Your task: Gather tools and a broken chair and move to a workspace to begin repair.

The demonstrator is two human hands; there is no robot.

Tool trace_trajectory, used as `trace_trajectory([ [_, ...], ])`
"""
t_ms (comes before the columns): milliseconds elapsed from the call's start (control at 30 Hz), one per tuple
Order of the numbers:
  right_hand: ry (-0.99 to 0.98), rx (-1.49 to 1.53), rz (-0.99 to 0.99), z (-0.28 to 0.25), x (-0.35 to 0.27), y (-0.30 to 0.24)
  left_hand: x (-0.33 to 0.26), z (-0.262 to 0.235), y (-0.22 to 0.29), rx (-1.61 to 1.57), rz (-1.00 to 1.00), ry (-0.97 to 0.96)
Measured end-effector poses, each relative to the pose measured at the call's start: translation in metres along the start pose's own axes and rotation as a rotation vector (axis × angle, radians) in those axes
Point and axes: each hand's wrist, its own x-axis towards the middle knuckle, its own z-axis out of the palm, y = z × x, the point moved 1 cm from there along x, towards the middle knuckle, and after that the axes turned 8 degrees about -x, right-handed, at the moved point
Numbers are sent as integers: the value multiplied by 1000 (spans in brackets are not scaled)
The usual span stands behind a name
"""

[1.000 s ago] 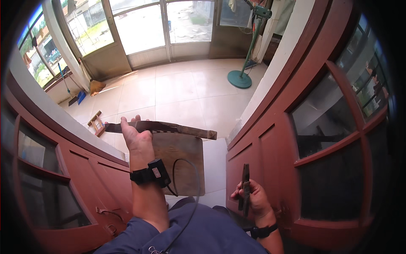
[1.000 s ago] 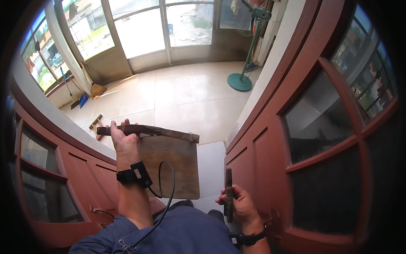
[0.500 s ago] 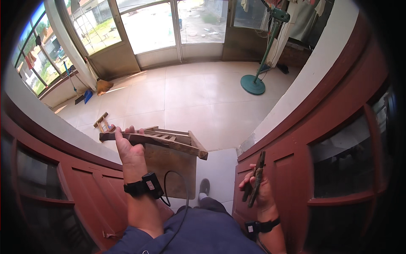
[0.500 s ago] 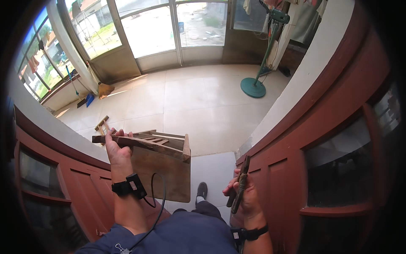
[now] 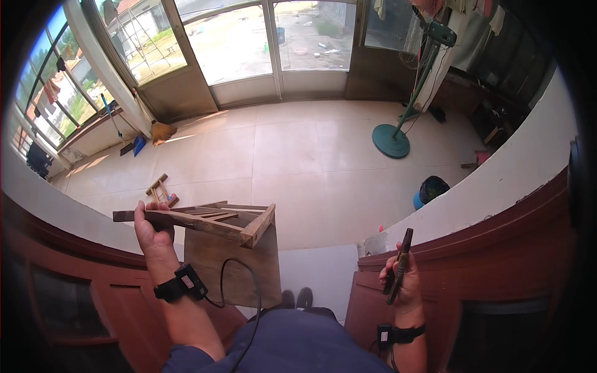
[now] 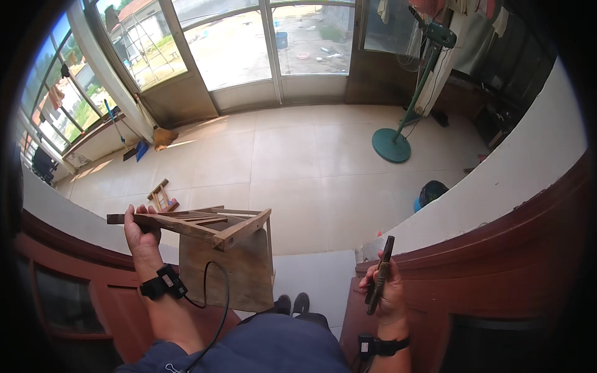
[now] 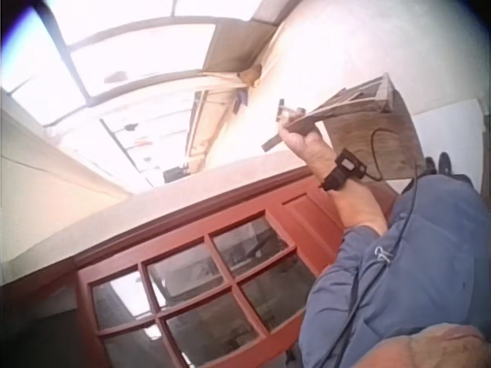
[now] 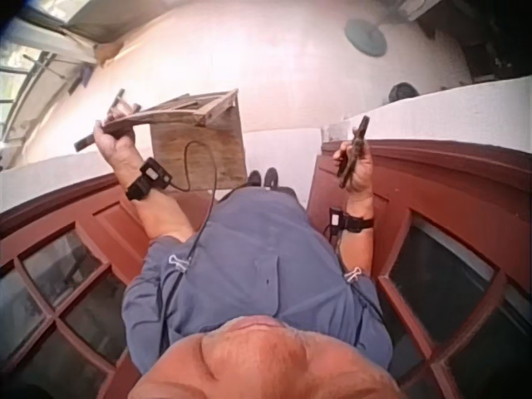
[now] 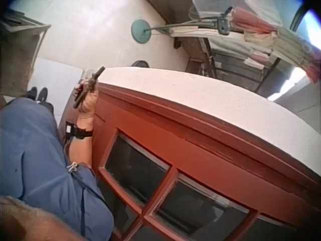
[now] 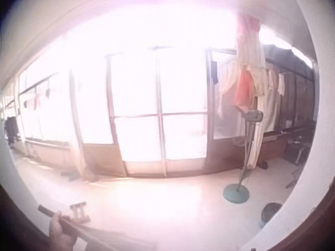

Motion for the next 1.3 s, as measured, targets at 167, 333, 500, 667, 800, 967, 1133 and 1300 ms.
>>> trace_trajectory([
  [167, -53, 44, 81, 15, 68, -3, 38, 28, -2, -69, 63, -47],
  [333, -171, 64, 128, 43, 150, -2, 85, 61, -2, -91, 138, -20],
  [500, -192, 60, 105, 69, 233, -11, 154, 96, -33, -132, 174, 52],
  [667, -207, 26, 100, 83, 326, -17, 216, 124, -56, -107, 216, -9],
  [800, -242, 100, 150, 88, 403, -29, 257, 158, -86, -74, 269, 59],
  [967, -302, 185, 158, 95, 516, -49, 306, 205, -122, -1, 283, 42],
  [1133, -352, -41, 60, 109, 631, -72, 350, 253, -150, 125, 216, 77],
  [1300, -313, -38, 135, 133, 722, -84, 401, 279, -185, 156, 167, 103],
])
